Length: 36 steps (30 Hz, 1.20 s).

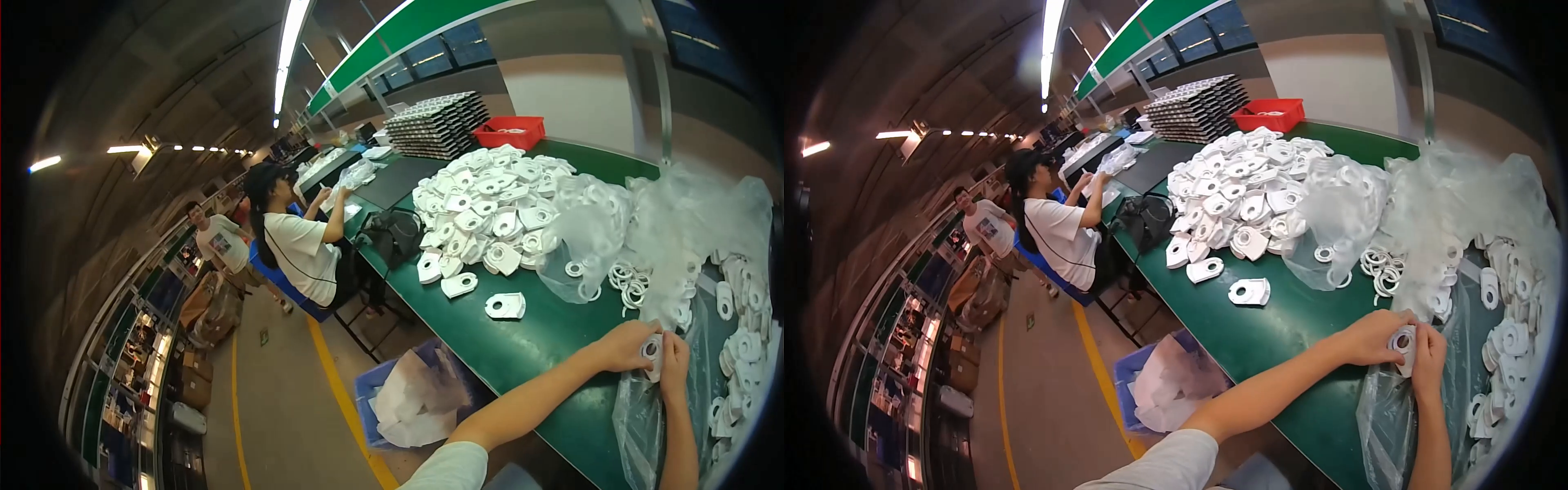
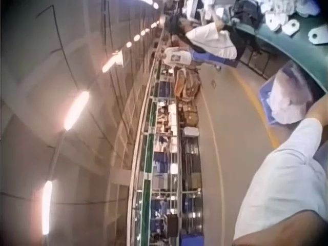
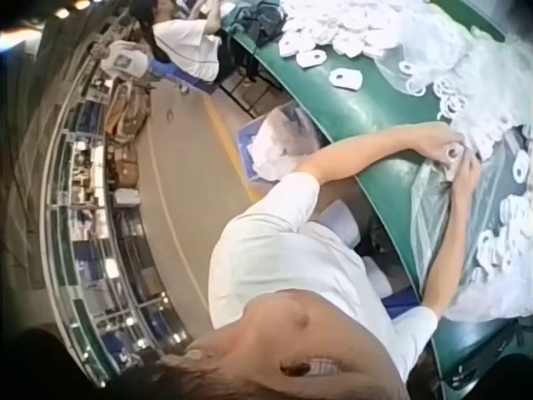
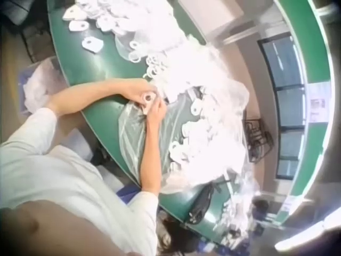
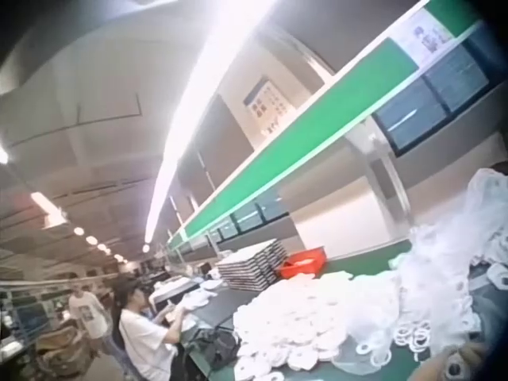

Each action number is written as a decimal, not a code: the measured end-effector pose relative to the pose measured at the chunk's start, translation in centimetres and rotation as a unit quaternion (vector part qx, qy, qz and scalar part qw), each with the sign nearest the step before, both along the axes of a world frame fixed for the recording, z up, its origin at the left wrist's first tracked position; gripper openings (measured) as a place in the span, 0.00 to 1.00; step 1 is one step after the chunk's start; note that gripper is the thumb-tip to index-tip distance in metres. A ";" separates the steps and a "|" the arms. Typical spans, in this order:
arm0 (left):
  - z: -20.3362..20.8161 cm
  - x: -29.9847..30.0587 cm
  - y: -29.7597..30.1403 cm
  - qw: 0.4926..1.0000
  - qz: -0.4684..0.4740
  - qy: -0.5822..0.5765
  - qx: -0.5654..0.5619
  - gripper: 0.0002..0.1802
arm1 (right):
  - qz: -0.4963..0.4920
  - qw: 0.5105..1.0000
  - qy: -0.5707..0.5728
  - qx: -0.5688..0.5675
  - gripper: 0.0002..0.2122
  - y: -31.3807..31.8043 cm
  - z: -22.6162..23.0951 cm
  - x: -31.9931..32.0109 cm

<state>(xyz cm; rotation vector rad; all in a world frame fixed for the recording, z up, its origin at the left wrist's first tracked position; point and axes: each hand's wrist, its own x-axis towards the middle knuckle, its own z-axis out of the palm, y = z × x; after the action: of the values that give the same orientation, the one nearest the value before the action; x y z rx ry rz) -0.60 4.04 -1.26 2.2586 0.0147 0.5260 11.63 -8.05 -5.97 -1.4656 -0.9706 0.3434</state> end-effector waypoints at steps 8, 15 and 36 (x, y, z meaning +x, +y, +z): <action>0.6 0.0 0.4 0.998 -0.050 -0.032 -0.035 0.22 | -0.007 1.000 -0.005 -0.012 0.13 -0.5 -0.4 0.9; 1.6 -1.7 1.9 0.993 -0.052 0.041 -0.098 0.13 | 0.008 0.996 -0.021 -0.083 0.15 0.2 1.4 -1.1; 6.3 -8.6 23.7 0.818 0.515 -0.253 -0.049 0.17 | 0.081 0.992 0.091 -0.024 0.13 -0.3 2.3 -0.6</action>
<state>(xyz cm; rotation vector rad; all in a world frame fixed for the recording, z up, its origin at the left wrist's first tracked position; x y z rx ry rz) -9.17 27.70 5.03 1.7696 1.0083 1.6243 11.07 -8.32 -3.70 -1.3749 -0.9413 0.6129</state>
